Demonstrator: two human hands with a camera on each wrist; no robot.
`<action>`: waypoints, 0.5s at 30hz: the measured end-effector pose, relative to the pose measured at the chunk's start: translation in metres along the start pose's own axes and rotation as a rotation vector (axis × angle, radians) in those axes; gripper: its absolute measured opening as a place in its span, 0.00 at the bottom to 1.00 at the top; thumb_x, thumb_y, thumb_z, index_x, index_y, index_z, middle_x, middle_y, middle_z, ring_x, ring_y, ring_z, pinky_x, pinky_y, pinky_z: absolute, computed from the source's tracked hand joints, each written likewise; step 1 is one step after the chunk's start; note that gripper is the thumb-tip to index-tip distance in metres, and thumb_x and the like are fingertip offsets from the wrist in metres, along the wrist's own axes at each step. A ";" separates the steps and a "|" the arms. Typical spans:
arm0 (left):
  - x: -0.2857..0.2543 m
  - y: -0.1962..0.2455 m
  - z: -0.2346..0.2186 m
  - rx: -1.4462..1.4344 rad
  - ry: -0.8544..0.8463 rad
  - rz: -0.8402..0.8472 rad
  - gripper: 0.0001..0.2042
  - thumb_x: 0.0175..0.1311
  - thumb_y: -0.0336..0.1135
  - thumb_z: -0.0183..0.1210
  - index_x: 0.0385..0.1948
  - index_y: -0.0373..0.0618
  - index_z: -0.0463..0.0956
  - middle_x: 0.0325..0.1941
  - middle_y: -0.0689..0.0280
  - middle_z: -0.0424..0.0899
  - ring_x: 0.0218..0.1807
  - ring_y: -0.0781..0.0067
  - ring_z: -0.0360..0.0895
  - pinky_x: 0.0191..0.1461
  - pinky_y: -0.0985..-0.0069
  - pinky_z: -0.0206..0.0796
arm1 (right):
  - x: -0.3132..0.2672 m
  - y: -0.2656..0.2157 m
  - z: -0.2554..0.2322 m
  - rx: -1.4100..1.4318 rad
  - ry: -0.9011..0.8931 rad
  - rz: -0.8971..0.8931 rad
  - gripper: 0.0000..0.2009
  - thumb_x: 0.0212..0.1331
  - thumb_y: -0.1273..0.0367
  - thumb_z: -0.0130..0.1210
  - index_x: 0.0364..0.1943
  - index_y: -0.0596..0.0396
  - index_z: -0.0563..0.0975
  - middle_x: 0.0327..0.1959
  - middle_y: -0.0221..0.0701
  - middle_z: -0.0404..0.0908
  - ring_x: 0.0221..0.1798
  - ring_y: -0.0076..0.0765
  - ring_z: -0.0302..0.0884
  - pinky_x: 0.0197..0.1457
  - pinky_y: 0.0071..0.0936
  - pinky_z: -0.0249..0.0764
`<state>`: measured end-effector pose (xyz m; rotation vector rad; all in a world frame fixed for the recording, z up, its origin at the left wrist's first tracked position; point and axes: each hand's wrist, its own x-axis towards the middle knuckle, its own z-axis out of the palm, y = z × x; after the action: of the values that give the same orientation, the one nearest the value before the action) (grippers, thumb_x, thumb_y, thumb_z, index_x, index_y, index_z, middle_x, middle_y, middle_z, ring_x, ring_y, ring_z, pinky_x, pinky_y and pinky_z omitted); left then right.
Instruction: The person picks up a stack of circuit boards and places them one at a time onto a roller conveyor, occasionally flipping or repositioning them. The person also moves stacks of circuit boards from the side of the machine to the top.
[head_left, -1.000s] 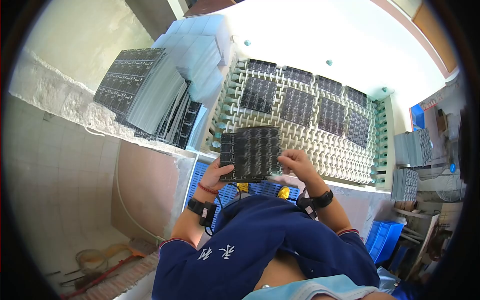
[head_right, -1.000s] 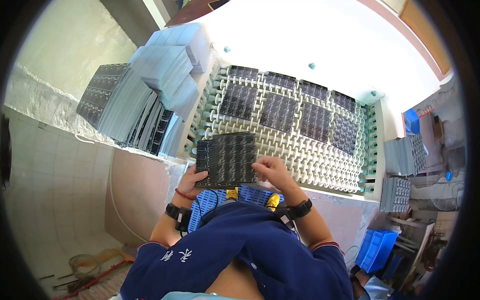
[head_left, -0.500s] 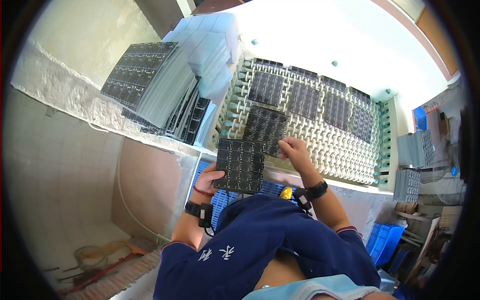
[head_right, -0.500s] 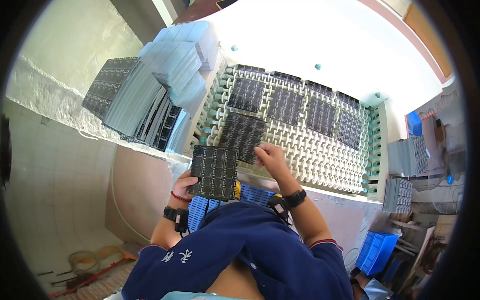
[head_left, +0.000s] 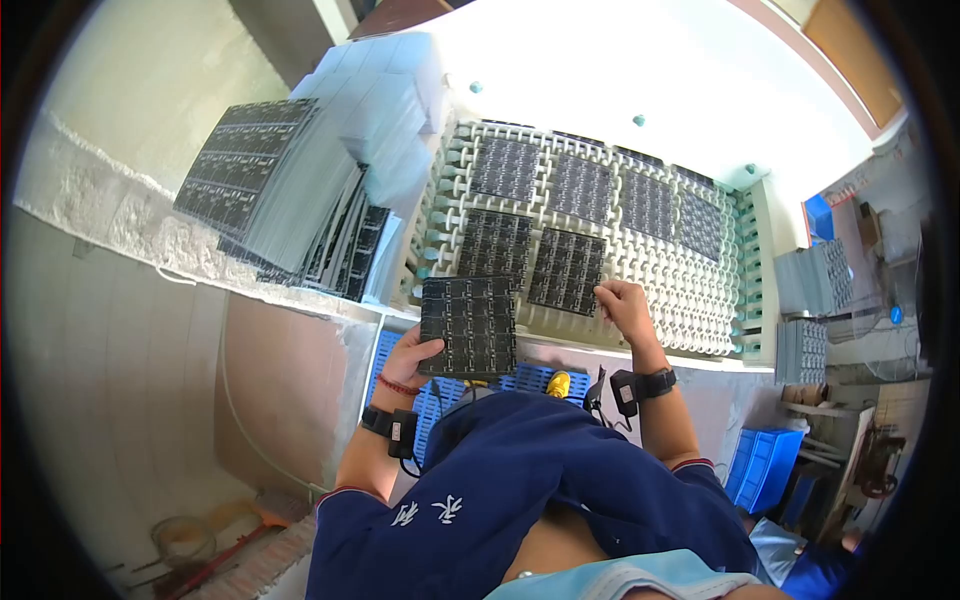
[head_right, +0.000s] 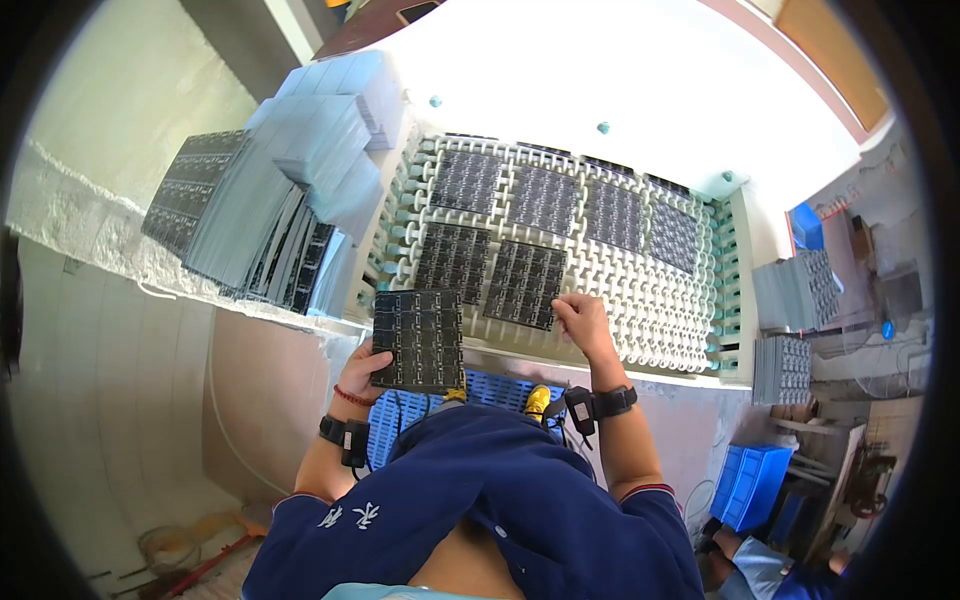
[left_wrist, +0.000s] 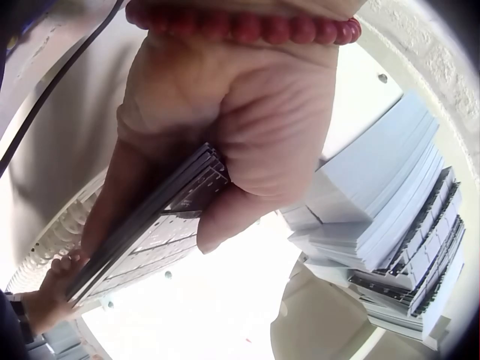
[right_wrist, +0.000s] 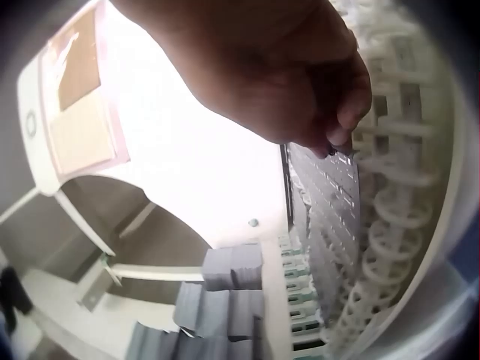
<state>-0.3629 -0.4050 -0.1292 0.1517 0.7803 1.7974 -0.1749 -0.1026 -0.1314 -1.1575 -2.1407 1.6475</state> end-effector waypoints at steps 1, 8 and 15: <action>0.004 -0.001 0.003 0.003 0.001 0.002 0.18 0.54 0.24 0.54 0.49 0.35 0.66 0.46 0.56 0.75 0.45 0.65 0.76 0.48 0.68 0.70 | 0.000 0.004 -0.004 -0.262 0.033 -0.056 0.10 0.51 0.67 0.56 0.30 0.62 0.78 0.20 0.35 0.78 0.19 0.24 0.74 0.22 0.22 0.69; 0.036 -0.008 0.017 0.059 -0.049 -0.072 0.16 0.56 0.24 0.53 0.47 0.36 0.67 0.45 0.58 0.76 0.45 0.67 0.76 0.48 0.69 0.70 | -0.042 -0.034 0.032 0.041 -0.223 -0.125 0.13 0.50 0.64 0.59 0.32 0.61 0.78 0.23 0.32 0.79 0.28 0.25 0.77 0.31 0.21 0.72; 0.051 -0.016 0.028 0.044 -0.057 -0.077 0.15 0.58 0.26 0.51 0.48 0.35 0.66 0.47 0.57 0.75 0.46 0.67 0.75 0.49 0.70 0.69 | -0.041 -0.018 0.000 0.230 -0.157 -0.015 0.11 0.56 0.66 0.53 0.26 0.61 0.76 0.17 0.25 0.74 0.18 0.16 0.69 0.23 0.15 0.66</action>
<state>-0.3565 -0.3449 -0.1310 0.1984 0.7760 1.6965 -0.1550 -0.1318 -0.1038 -0.9722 -1.9727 1.9756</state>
